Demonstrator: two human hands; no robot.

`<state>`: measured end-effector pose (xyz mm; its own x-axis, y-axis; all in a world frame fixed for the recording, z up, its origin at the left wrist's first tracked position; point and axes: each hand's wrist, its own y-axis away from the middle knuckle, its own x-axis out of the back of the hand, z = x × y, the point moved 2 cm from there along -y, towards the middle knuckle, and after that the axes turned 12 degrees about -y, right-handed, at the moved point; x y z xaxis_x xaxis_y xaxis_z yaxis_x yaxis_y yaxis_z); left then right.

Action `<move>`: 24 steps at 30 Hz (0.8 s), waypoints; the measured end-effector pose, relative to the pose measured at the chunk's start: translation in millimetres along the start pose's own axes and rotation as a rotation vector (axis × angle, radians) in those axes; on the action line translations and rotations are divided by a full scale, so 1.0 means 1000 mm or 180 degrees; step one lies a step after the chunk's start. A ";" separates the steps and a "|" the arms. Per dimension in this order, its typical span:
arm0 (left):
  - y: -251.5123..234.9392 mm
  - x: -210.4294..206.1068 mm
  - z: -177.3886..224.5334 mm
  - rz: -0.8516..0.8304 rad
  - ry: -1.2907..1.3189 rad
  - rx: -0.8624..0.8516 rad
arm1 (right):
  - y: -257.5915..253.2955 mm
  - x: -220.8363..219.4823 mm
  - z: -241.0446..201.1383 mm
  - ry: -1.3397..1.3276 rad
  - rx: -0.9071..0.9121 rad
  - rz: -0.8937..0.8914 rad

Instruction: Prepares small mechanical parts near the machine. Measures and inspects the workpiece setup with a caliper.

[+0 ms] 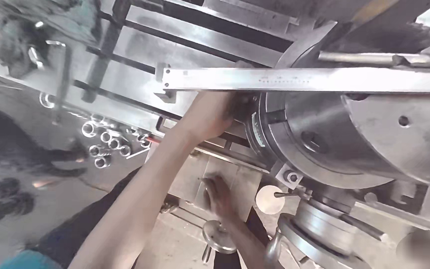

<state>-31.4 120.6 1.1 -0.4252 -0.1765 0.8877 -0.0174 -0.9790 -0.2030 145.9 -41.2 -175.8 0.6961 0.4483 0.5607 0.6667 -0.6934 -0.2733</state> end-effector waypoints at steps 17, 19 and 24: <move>0.005 -0.019 -0.006 0.0747 0.0776 -0.0449 | 0.000 0.003 -0.005 0.0105 -0.0132 0.0088; 0.004 -0.017 -0.005 0.0855 0.1024 -0.0293 | -0.001 0.001 -0.004 0.0116 -0.0064 0.0153; -0.004 -0.025 -0.008 0.1217 0.1437 0.0063 | -0.001 0.000 -0.002 0.0046 -0.0029 0.0131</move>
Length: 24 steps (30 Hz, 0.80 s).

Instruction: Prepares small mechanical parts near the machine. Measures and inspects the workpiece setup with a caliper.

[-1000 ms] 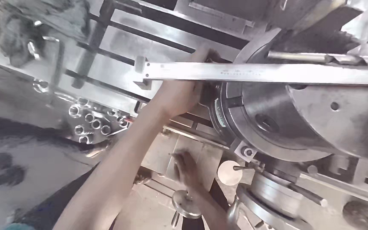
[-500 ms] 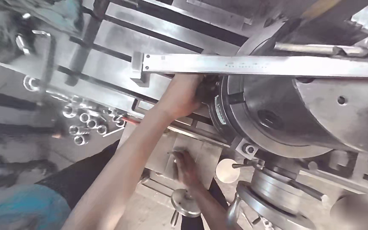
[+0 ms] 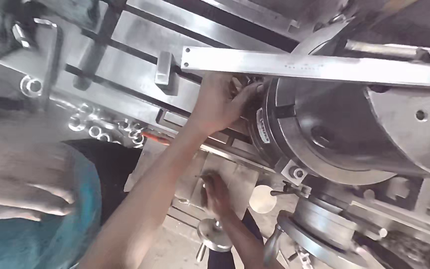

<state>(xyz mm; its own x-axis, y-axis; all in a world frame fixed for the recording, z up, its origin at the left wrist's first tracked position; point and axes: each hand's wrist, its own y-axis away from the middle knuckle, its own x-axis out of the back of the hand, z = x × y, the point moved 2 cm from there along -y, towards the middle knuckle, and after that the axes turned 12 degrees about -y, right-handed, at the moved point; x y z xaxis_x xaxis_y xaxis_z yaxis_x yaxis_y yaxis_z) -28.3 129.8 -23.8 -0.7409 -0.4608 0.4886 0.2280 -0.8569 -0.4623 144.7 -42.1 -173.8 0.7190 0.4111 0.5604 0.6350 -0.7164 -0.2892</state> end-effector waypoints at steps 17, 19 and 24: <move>0.000 0.004 0.005 -0.0124 0.0394 -0.0054 | -0.003 0.001 -0.002 0.0008 0.0019 -0.0082; -0.002 0.003 0.005 -0.0239 0.0466 -0.0077 | -0.002 0.001 -0.001 0.0018 -0.0003 -0.0104; -0.002 0.001 0.003 -0.0138 0.0504 -0.0014 | -0.002 0.000 -0.003 0.0054 0.0014 -0.0057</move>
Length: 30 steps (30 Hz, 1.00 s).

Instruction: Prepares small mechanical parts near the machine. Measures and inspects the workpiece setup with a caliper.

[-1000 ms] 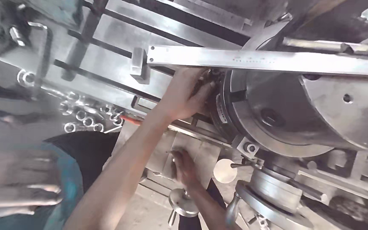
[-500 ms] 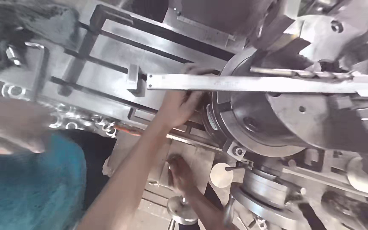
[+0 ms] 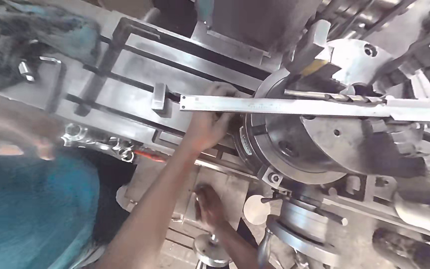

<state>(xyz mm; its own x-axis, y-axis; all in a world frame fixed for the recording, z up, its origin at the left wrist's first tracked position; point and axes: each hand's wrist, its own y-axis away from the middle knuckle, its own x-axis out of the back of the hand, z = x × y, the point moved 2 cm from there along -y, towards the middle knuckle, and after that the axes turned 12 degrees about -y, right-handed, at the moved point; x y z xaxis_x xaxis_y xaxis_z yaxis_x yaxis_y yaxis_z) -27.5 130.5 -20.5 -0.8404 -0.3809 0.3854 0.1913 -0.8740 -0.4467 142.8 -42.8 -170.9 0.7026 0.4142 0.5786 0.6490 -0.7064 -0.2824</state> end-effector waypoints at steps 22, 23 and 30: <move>0.002 0.002 0.000 -0.0034 0.0199 0.0030 | 0.000 0.000 0.002 -0.0033 0.0014 -0.0006; 0.001 0.002 -0.001 -0.0061 0.0216 0.0027 | 0.001 0.000 0.003 -0.0015 0.0042 0.0008; 0.001 0.000 0.002 0.0054 0.0016 0.0049 | 0.004 -0.002 0.005 0.0053 0.0085 0.0067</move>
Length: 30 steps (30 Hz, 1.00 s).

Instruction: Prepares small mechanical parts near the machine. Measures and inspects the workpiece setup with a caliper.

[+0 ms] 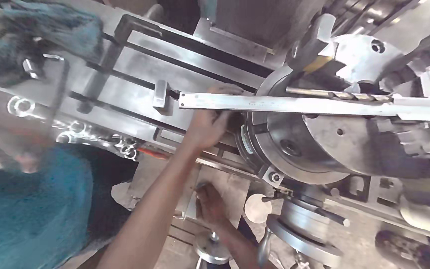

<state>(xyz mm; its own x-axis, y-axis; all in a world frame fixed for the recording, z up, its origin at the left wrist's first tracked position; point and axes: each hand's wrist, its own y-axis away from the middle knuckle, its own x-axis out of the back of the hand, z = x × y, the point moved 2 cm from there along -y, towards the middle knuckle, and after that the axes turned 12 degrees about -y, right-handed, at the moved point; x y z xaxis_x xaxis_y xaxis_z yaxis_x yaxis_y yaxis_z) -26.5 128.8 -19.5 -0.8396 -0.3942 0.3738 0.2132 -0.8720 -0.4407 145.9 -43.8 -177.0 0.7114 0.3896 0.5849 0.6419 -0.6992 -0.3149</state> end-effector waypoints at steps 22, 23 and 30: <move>0.004 0.001 -0.005 0.0032 -0.0282 -0.0136 | -0.003 0.003 -0.004 -0.0034 -0.0095 -0.0212; 0.003 0.002 -0.003 -0.0015 -0.0282 -0.0100 | -0.004 0.002 -0.004 -0.0071 -0.0107 -0.0218; 0.006 0.000 -0.002 0.0246 -0.0185 -0.0083 | -0.003 0.002 -0.003 -0.0056 -0.0131 -0.0116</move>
<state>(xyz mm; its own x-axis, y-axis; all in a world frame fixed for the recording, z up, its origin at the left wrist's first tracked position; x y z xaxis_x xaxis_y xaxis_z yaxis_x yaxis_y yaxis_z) -25.9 124.1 -23.5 -0.7905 -0.4768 0.3844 0.2625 -0.8308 -0.4908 144.0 -42.9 -172.6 0.6928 0.4255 0.5822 0.6554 -0.7083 -0.2623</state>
